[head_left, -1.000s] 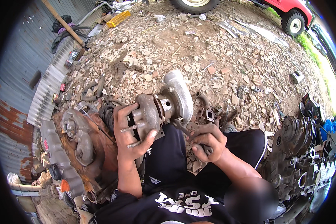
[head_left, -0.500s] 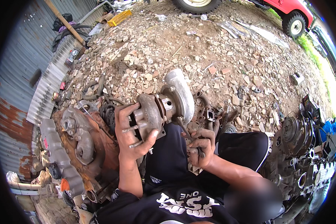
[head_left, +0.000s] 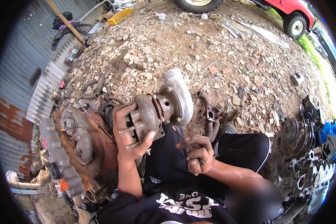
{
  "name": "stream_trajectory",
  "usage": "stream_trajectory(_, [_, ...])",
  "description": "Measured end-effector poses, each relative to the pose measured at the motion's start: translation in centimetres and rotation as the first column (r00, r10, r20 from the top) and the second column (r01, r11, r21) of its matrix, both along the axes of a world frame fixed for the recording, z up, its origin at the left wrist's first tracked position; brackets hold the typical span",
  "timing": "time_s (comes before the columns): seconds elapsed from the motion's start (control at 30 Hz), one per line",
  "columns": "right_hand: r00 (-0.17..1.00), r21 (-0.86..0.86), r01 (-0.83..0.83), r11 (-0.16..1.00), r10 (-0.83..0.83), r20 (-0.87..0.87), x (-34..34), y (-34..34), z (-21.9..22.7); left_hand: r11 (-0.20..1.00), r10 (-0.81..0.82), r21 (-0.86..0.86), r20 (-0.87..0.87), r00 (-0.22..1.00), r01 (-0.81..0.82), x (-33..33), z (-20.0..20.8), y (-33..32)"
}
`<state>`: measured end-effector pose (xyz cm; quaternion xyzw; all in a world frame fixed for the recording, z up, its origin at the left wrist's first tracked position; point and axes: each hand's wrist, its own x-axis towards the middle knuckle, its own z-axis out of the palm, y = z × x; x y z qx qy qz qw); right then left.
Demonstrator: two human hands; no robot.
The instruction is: The person sits on the ground and uses a wrench to loosen and tighten bolts on a turbocharger. They rotate the component to access different sides and continue adjusting fasteners throughout the clip.
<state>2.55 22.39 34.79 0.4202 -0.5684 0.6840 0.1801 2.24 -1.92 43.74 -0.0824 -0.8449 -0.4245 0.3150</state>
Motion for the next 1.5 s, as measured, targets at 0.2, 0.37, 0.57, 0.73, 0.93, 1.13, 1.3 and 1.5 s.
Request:
stream_trajectory(0.2, [0.991,0.121,0.063,0.991,-0.048,-0.128,-1.0,0.5,0.8,0.998,0.026,0.047,0.087,0.996,-0.030,0.5,0.1,-0.2])
stream_trajectory(0.37, [0.975,0.175,0.060,0.983,-0.020,-0.220,-1.9,-0.6,-1.4,0.994,0.015,0.103,0.055,0.998,-0.021,0.4,0.0,0.1])
stream_trajectory(0.57, [0.968,0.172,0.046,0.984,-0.002,-0.250,-4.0,-0.7,-2.4,0.998,0.015,0.056,0.067,0.998,-0.019,0.3,0.7,0.1])
stream_trajectory(0.73, [0.913,0.121,0.344,0.931,-0.301,-0.277,-4.1,-1.0,-1.7,0.998,0.032,-0.054,0.023,0.999,-0.031,0.2,0.9,0.7])
stream_trajectory(0.93, [0.912,0.297,0.407,0.864,-0.364,-0.189,-7.5,1.0,7.4,0.995,0.021,-0.092,-0.020,1.000,-0.023,0.1,1.3,0.6])
stream_trajectory(1.13, [0.902,0.581,0.411,0.702,-0.408,-0.146,-8.9,0.2,10.8,0.982,0.022,-0.187,-0.027,0.999,-0.027,0.3,1.3,1.1])
stream_trajectory(1.3, [0.916,0.310,0.297,0.903,-0.361,0.175,-8.9,1.2,8.6,0.971,-0.020,-0.238,-0.014,1.000,0.017,0.1,1.9,1.8])
stream_trajectory(1.5, [0.907,0.233,0.394,0.889,-0.335,-0.253,-7.2,3.0,7.3,0.987,-0.035,-0.159,-0.018,0.999,0.032,-0.1,1.6,2.1])
